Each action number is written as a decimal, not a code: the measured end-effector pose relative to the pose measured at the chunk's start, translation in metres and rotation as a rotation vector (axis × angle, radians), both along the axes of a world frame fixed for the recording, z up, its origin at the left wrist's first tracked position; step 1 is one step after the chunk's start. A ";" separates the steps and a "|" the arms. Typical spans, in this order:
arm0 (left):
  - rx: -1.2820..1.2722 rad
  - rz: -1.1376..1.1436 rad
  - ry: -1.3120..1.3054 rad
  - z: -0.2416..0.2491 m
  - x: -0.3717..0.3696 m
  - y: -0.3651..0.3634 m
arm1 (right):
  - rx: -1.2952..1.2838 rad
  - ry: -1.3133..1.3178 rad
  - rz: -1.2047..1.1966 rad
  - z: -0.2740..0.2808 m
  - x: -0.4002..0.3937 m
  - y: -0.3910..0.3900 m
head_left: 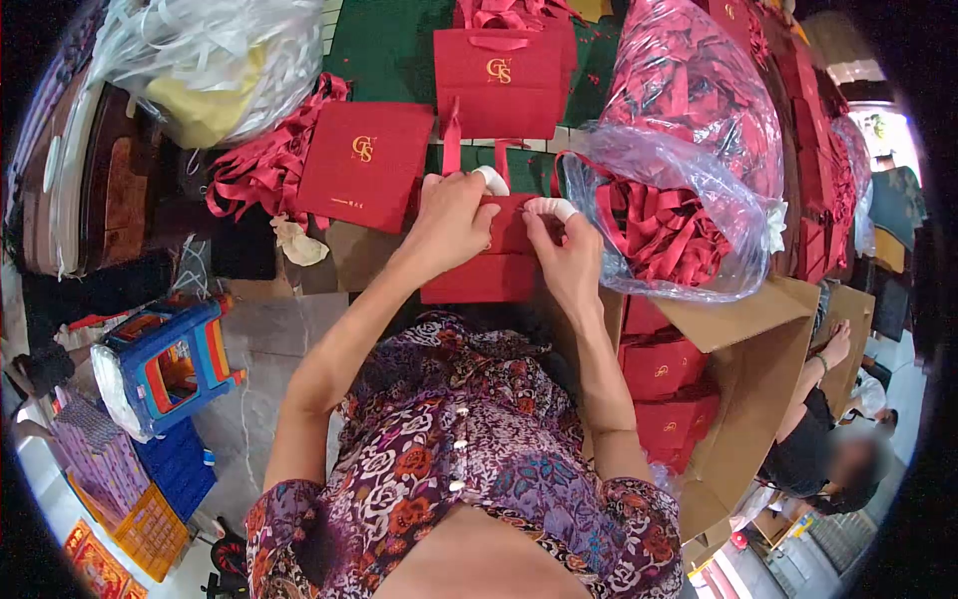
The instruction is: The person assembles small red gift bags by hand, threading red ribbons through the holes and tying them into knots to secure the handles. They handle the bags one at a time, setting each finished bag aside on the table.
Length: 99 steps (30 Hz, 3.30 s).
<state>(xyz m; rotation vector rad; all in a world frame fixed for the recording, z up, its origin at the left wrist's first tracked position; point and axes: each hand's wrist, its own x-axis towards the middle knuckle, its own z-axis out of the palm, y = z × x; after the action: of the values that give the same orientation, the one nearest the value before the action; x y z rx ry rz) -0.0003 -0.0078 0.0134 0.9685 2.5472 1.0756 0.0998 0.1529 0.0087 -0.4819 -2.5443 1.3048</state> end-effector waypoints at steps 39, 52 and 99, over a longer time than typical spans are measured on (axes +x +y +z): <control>0.242 0.175 -0.309 0.010 0.014 0.005 | 0.172 -0.012 0.087 0.019 -0.003 -0.004; 0.207 0.105 -0.114 0.007 0.016 -0.003 | -0.114 0.000 0.098 0.027 -0.006 -0.002; 0.195 0.201 0.461 -0.014 0.014 0.014 | 0.046 -0.414 0.285 0.042 0.014 0.043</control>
<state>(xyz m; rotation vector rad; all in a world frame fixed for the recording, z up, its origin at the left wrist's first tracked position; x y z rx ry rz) 0.0132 0.0061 -0.0009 1.1400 3.0054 1.3038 0.1140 0.1958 0.0509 -0.4294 -3.0731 1.3501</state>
